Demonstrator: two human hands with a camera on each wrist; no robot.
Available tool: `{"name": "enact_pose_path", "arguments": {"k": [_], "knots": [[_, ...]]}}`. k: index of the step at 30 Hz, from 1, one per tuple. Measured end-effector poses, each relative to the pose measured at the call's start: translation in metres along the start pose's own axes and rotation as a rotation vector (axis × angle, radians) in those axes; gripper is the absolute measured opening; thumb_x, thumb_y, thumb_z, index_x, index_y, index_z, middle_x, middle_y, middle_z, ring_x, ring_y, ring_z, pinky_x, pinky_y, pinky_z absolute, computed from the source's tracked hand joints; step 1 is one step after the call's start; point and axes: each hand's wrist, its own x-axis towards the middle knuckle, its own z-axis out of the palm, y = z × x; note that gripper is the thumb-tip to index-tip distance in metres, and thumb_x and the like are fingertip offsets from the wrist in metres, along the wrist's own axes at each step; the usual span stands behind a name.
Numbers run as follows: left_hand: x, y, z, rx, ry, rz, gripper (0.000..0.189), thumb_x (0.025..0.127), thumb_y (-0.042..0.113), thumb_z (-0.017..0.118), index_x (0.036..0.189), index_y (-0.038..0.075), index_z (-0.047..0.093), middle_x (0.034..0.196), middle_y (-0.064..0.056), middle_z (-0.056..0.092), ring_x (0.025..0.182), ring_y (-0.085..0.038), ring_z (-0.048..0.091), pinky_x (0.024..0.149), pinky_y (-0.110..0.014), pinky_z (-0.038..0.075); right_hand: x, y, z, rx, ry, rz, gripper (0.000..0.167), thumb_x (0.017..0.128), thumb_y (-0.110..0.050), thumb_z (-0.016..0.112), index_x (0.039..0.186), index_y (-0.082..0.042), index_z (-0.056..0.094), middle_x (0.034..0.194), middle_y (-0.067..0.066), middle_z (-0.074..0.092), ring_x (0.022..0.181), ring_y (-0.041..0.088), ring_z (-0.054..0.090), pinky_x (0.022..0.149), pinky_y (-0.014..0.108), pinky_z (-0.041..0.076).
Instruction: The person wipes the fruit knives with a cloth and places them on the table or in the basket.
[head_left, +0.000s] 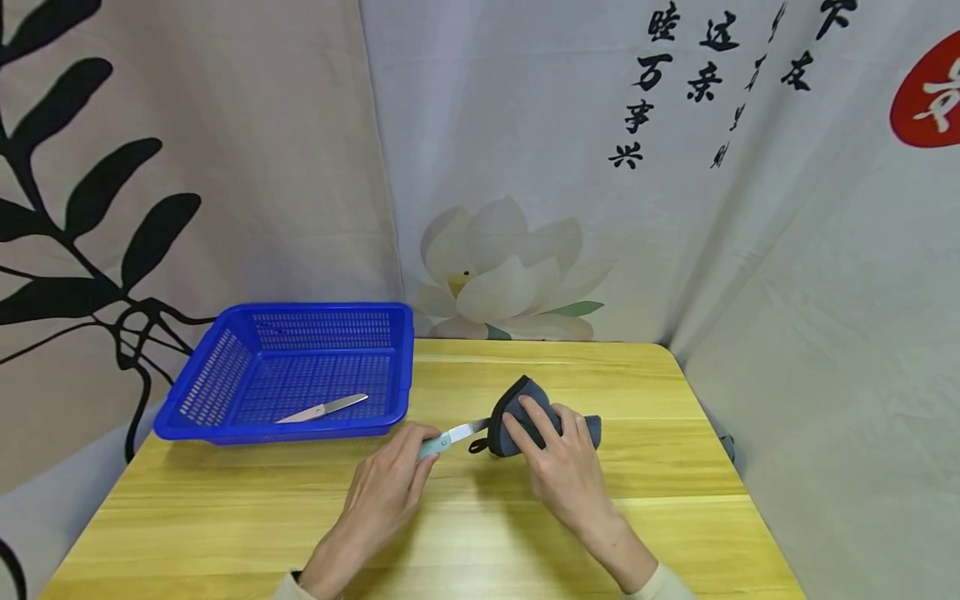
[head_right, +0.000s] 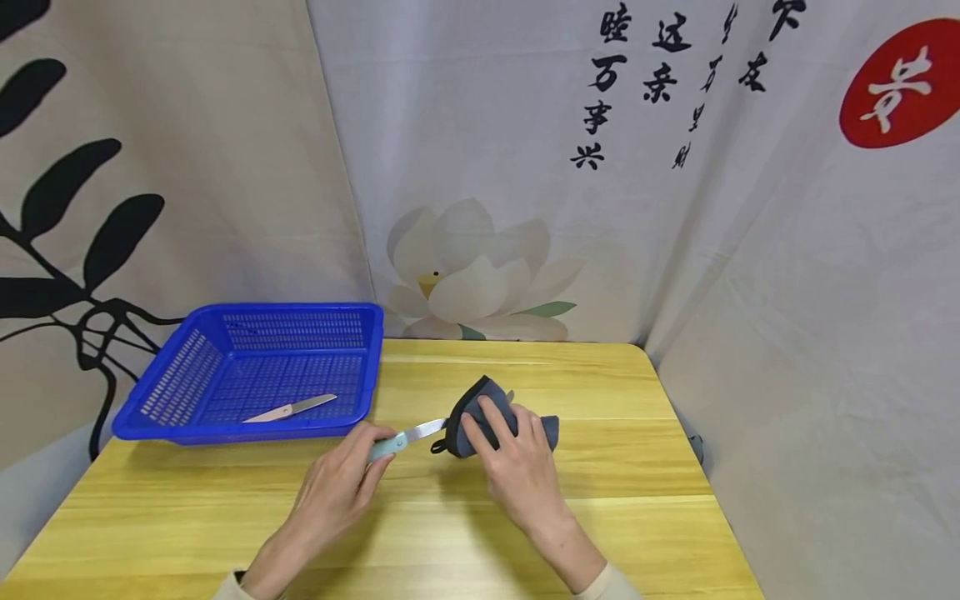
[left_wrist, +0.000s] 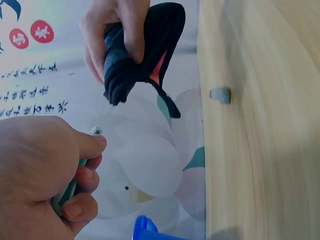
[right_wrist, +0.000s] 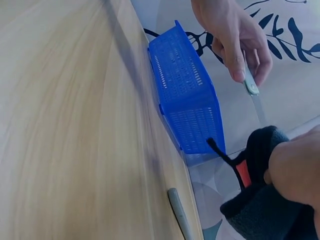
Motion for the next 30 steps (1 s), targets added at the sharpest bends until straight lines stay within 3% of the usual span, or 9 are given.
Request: {"name": "enact_pose_path", "arguments": {"k": [8,12,22,30], "knots": [[-0.001,-0.003,0.000,0.032,0.007,-0.034,0.029,0.096,0.000,0.086,0.121,0.008,0.071,0.101,-0.002,0.072,0.071,-0.005,0.058,0.057,-0.018,0.049,0.002,-0.003,-0.005,0.018,0.027,0.081,0.057,0.087,-0.001,0.087,0.140,-0.018,0.077,0.149,0.019,0.068,0.109,0.048,0.063,0.090,0.057,0.055],[-0.001,-0.003,0.000,0.033,0.010,-0.040,0.029,0.096,0.001,0.086,0.120,0.008,0.071,0.101,-0.003,0.072,0.071,-0.005,0.060,0.057,-0.017,0.048,0.007,-0.010,-0.009,0.067,0.041,0.041,0.056,0.090,-0.004,0.086,0.143,-0.018,0.076,0.152,0.018,0.068,0.111,0.046,0.063,0.093,0.056,0.055],[0.000,-0.002,0.004,0.023,0.012,-0.007,0.029,0.097,0.002,0.086,0.120,0.008,0.071,0.104,-0.003,0.074,0.072,-0.009,0.064,0.057,-0.017,0.048,0.012,-0.031,-0.006,0.154,0.055,-0.140,0.068,0.082,-0.007,0.095,0.144,-0.024,0.075,0.154,0.011,0.069,0.117,0.039,0.067,0.098,0.052,0.059],[0.000,0.000,0.004,0.011,-0.033,-0.014,0.033,0.095,-0.001,0.087,0.123,0.008,0.072,0.109,-0.004,0.077,0.076,-0.012,0.069,0.061,-0.021,0.053,0.014,-0.042,-0.005,0.156,0.014,-0.155,0.068,0.084,-0.010,0.095,0.146,-0.027,0.074,0.156,0.009,0.067,0.118,0.038,0.066,0.099,0.048,0.059]]}}
